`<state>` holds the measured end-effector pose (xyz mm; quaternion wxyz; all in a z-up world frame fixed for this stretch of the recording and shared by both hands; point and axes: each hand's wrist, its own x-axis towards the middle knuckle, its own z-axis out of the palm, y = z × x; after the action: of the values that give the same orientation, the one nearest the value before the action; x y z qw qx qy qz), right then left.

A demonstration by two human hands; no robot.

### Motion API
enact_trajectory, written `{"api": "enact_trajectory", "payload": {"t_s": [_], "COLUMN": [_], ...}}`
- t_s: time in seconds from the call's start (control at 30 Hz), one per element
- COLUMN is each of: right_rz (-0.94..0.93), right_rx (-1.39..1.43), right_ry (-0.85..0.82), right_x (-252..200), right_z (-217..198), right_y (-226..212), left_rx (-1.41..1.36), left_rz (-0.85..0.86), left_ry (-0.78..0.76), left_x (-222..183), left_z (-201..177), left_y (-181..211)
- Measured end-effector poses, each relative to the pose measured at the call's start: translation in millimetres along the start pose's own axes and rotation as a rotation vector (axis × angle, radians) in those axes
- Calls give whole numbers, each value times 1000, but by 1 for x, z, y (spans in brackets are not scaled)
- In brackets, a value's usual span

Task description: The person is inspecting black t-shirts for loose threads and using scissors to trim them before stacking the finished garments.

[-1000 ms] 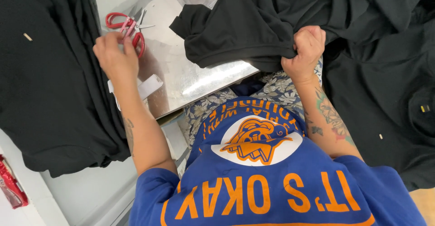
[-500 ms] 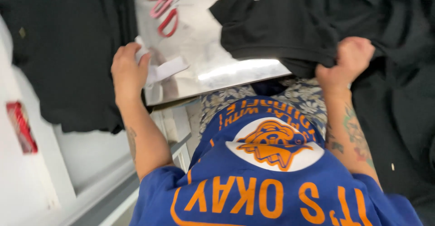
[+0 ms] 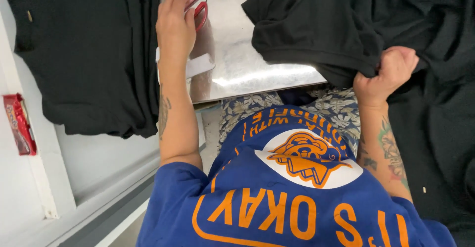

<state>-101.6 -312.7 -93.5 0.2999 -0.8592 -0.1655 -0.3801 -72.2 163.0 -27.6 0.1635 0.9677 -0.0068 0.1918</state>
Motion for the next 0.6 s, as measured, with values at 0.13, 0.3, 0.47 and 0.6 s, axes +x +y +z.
{"api": "enact_trajectory", "payload": {"t_s": [0.13,0.3,0.47,0.6], "right_rz": [9,-21,-19,-13], "right_rx": [-22,-30,-41,-18], "right_ry": [-2,14,40,62], "right_x": [0,7,14,18], "right_z": [1,0,-2,0], "right_y": [-1,-4,-10,-13], "left_rx": [-68,9,-425,-527], "left_rz": [97,-32,-36,-10], "left_ry": [57,2,-18,-434], "left_x": [33,51,47,17], "left_z": [22,58,14,-20], "left_y": [-6,-53,23,152]}}
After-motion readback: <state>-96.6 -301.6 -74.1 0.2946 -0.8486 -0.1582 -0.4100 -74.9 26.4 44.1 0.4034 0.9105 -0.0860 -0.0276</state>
